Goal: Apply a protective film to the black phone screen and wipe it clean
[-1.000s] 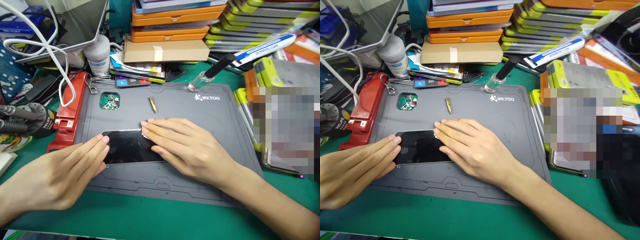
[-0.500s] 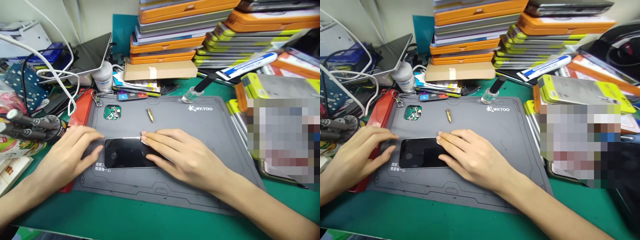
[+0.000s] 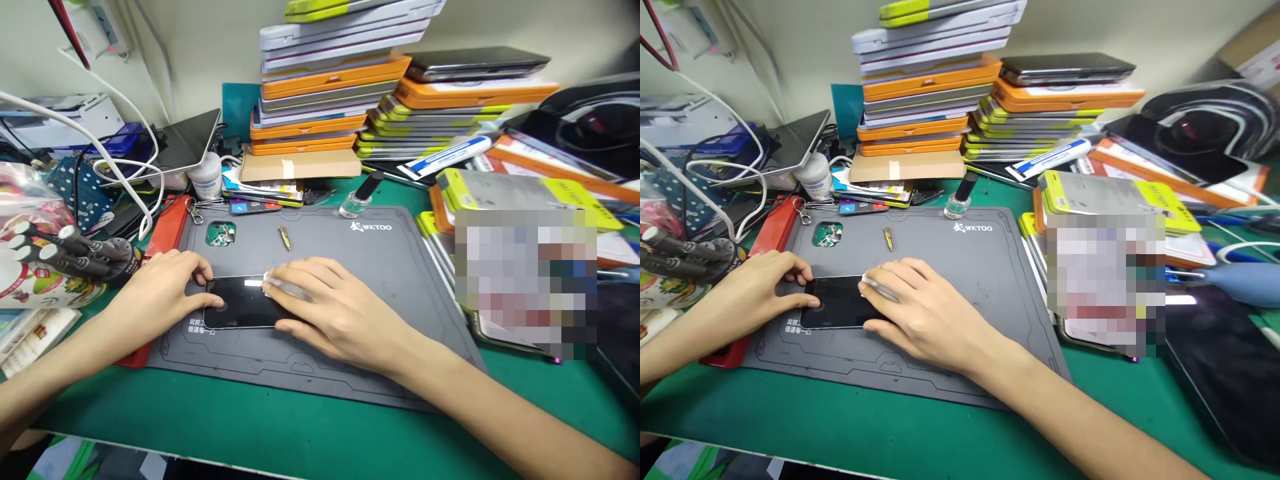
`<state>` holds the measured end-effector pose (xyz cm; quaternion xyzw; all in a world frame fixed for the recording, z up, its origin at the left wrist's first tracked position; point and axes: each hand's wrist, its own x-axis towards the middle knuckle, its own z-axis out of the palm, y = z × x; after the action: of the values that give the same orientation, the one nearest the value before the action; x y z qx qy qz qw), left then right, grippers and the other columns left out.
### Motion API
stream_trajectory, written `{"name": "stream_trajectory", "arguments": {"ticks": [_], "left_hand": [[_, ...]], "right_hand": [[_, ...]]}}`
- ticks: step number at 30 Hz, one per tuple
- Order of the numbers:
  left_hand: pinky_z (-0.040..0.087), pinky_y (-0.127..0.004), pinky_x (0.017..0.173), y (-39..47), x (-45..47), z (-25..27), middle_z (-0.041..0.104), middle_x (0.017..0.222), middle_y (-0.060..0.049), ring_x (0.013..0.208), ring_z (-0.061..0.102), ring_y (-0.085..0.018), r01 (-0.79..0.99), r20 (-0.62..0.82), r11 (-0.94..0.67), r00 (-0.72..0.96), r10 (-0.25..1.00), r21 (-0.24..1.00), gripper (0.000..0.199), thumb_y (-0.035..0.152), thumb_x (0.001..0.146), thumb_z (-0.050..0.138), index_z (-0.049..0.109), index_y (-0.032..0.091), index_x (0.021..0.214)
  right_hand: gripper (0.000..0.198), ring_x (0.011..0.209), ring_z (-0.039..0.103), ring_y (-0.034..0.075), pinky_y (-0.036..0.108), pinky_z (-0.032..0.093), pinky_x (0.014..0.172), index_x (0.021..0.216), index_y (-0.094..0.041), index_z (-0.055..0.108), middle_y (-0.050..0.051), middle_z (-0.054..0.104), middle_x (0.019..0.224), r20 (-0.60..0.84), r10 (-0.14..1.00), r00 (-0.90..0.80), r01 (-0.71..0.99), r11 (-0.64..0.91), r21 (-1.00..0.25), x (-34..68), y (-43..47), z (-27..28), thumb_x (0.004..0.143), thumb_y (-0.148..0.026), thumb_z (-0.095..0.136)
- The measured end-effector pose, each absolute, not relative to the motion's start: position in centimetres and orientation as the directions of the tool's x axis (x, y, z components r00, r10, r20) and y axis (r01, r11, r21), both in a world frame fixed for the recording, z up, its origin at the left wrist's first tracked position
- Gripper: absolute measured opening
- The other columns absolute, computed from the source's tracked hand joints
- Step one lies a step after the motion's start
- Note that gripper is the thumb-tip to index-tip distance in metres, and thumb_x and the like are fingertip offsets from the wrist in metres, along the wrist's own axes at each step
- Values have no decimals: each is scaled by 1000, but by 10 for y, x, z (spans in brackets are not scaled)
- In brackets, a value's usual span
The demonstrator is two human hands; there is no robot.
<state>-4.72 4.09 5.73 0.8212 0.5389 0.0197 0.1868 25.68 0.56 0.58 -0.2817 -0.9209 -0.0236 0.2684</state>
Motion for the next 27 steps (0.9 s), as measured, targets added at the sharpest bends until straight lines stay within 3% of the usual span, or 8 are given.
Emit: {"name": "stream_trajectory", "arguments": {"ticks": [6, 18, 27], "left_hand": [[49, -42, 92, 45, -40, 64, 76, 106, -1, 106, 68, -29, 910, -244, -246, 336, 910, 334, 40, 61, 84, 82, 69, 27, 97], [52, -39, 90, 41, -32, 72, 78, 106, -3, 104, 71, -28, 927, -253, -255, 325, 911, 275, 35, 55, 86, 80, 68, 25, 98], [44, -33, 73, 62, -18, 87, 77, 91, 1, 92, 72, -25, 965, -450, -189, 252, 857, 179, 39, 59, 75, 85, 68, 27, 91]], "right_hand": [[38, 113, 71, 29, 46, 59, 102, 132, -6, 71, 17, 77, 124, 514, 489, -705, 506, 854, -118, 255, 3, 3, 113, -33, 51], [38, 112, 72, 29, 48, 62, 99, 133, -5, 71, 18, 77, 126, 506, 435, -745, 454, 886, -92, 255, 1, 2, 112, -32, 54], [41, 117, 72, 30, 50, 62, 104, 140, -5, 67, 17, 76, 132, 478, 412, -776, 415, 904, -106, 251, -4, 3, 109, -30, 60]]}}
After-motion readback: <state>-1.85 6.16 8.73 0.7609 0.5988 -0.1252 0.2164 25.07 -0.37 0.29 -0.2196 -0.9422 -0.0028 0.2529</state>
